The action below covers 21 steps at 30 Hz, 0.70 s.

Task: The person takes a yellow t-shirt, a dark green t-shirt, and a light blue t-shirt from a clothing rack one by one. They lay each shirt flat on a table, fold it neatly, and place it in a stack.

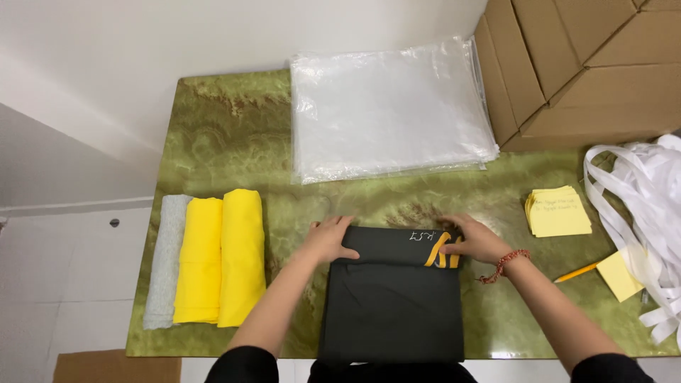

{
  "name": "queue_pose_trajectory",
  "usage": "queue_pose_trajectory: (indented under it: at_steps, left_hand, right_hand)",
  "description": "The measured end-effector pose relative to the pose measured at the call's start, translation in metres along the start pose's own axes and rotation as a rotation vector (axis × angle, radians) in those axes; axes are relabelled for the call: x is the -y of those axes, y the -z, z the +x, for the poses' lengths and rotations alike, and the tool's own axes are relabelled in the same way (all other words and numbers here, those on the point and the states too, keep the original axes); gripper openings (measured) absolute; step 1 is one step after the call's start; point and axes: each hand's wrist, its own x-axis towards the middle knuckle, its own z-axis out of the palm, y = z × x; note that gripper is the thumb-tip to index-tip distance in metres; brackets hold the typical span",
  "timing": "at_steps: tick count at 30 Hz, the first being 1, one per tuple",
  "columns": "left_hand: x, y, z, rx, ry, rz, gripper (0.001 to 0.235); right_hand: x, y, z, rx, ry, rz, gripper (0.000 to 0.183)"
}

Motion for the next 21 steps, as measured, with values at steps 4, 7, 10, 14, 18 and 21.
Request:
queue_pose_trajectory:
  at_steps: [4, 7, 10, 14, 18, 21]
  left_hand:
    - [0.014, -0.008, 0.04, 0.262, 0.103, 0.006, 0.108]
    - [0.007, -0.011, 0.046, 0.23, 0.082, 0.031, 0.1]
    - [-0.021, 0.011, 0.031, 0.035, 0.015, 0.017, 0.08]
    - [-0.038, 0.016, 0.014, -0.101, -0.034, -0.093, 0.063]
    - [-0.029, -0.016, -0.012, -0.271, -0.149, 0.026, 0.057]
    - [-0.03, -0.027, -0.049, -0.297, -0.217, 0.073, 0.054]
  right_hand:
    - [-0.018, -0.008, 0.03, 0.154, -0.061, -0.011, 0.068]
    - [-0.029, -0.011, 0.041, 0.088, -0.028, -0.054, 0.054]
    - [-0.008, 0.012, 0.033, -0.053, -0.002, -0.175, 0.035]
    - [-0.045, -0.014, 0.041, -0.345, 0.04, -0.418, 0.041]
    - [-0.068, -0.056, 0.008, -0.435, 0.093, -0.698, 0.048]
    - [-0.074, -0.069, -0.024, -0.365, 0.087, -0.701, 0.043]
